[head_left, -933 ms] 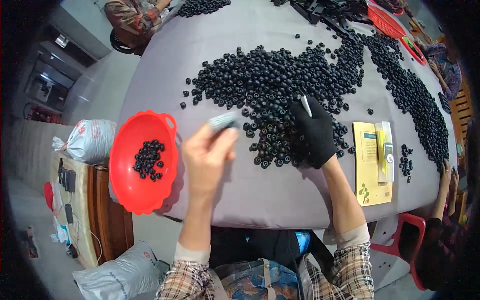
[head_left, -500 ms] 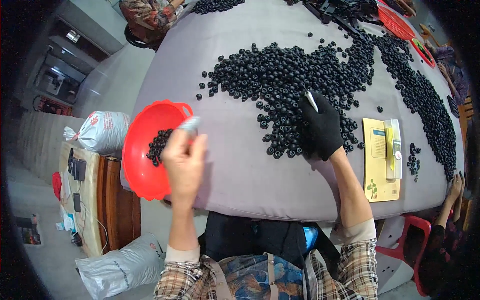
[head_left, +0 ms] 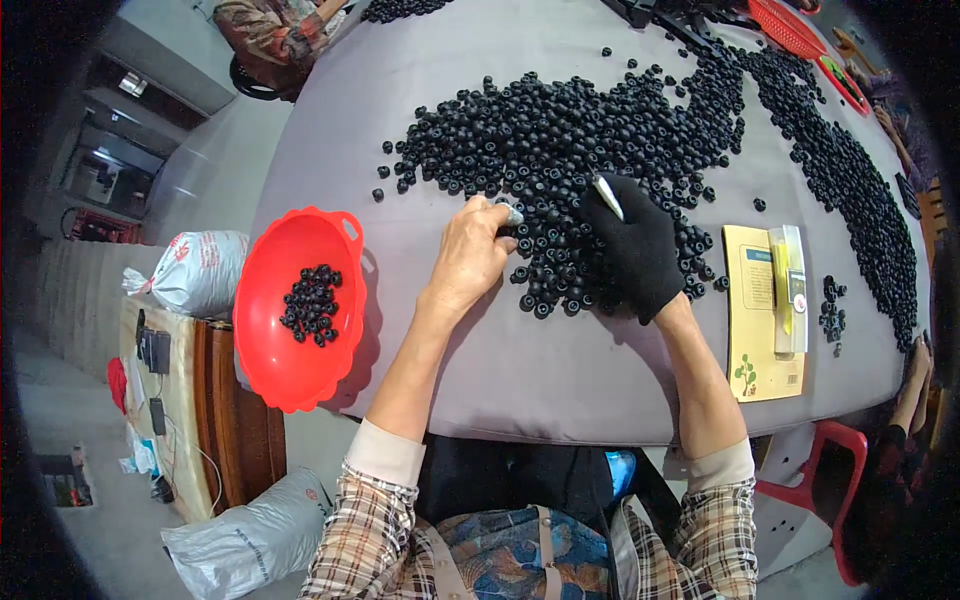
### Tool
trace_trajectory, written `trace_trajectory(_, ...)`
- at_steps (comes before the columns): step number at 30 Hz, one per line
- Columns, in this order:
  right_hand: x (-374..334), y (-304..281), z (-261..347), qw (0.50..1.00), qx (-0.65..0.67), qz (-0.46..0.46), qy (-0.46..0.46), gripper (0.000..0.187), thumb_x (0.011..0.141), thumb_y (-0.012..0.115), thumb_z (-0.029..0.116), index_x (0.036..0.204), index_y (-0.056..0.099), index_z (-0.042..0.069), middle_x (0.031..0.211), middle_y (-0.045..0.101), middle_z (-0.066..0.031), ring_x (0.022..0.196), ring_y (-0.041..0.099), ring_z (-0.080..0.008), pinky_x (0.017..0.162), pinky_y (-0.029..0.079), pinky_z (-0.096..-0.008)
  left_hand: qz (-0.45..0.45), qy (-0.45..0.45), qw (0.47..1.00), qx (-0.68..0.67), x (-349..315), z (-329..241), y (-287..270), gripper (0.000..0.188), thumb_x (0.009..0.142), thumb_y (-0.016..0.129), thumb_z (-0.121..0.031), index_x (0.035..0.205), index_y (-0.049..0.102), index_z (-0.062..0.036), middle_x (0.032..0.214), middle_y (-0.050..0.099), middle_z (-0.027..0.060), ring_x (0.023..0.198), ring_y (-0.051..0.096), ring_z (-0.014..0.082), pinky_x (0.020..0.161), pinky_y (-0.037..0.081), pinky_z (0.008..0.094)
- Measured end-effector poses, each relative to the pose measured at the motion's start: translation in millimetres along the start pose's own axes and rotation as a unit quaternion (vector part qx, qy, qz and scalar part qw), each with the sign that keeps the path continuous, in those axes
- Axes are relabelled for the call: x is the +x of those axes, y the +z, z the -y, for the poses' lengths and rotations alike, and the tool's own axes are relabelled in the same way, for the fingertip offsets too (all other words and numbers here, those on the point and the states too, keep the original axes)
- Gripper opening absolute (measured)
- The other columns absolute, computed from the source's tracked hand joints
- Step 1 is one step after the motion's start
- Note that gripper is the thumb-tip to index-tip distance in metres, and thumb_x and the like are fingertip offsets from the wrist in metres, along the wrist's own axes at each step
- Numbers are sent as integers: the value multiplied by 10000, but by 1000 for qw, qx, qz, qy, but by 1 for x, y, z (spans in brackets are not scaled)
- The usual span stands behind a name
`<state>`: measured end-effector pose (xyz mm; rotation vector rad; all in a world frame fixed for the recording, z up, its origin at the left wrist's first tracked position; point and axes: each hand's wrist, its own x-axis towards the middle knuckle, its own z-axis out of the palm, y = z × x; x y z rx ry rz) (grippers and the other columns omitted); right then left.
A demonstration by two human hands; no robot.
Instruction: The person sorts small plastic rings by hand on a table, then places them into a red bowl.
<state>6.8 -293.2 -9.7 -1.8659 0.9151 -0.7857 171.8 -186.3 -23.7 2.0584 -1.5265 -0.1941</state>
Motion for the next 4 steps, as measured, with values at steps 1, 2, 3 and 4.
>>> trace_trajectory(1,0,0,4,1000,10,-2,20,271,793,602,123,1054,585,50,897,647,-98,816,590,-133,749,453,-273,-3,-15,999,-39,2,-1,-1,213,673,643,-21,885,623,-15,829,550,147,758,565,280,689,451,360)
trace_trajectory(2,-1,-1,8,1000,10,-4,21,271,793,602,123,1054,585,50,897,647,-98,816,590,-133,749,453,-273,-7,-31,996,-78,3,0,-2,182,673,634,-12,855,628,-18,834,559,155,801,559,305,714,451,388)
trace_trajectory(3,-1,-1,11,1000,6,5,18,275,792,606,127,1054,584,48,923,648,-104,844,598,-133,754,453,-269,-14,-59,992,-113,4,5,-2,190,682,634,-36,871,634,-21,852,576,172,821,571,297,730,455,376)
trace_trajectory(4,-1,-2,9,1000,-1,11,20,278,791,610,131,1054,583,46,949,649,-110,872,606,-134,758,453,-264,-29,-127,976,-176,7,3,-1,217,682,638,-56,897,640,-28,880,579,183,819,589,272,746,459,350)
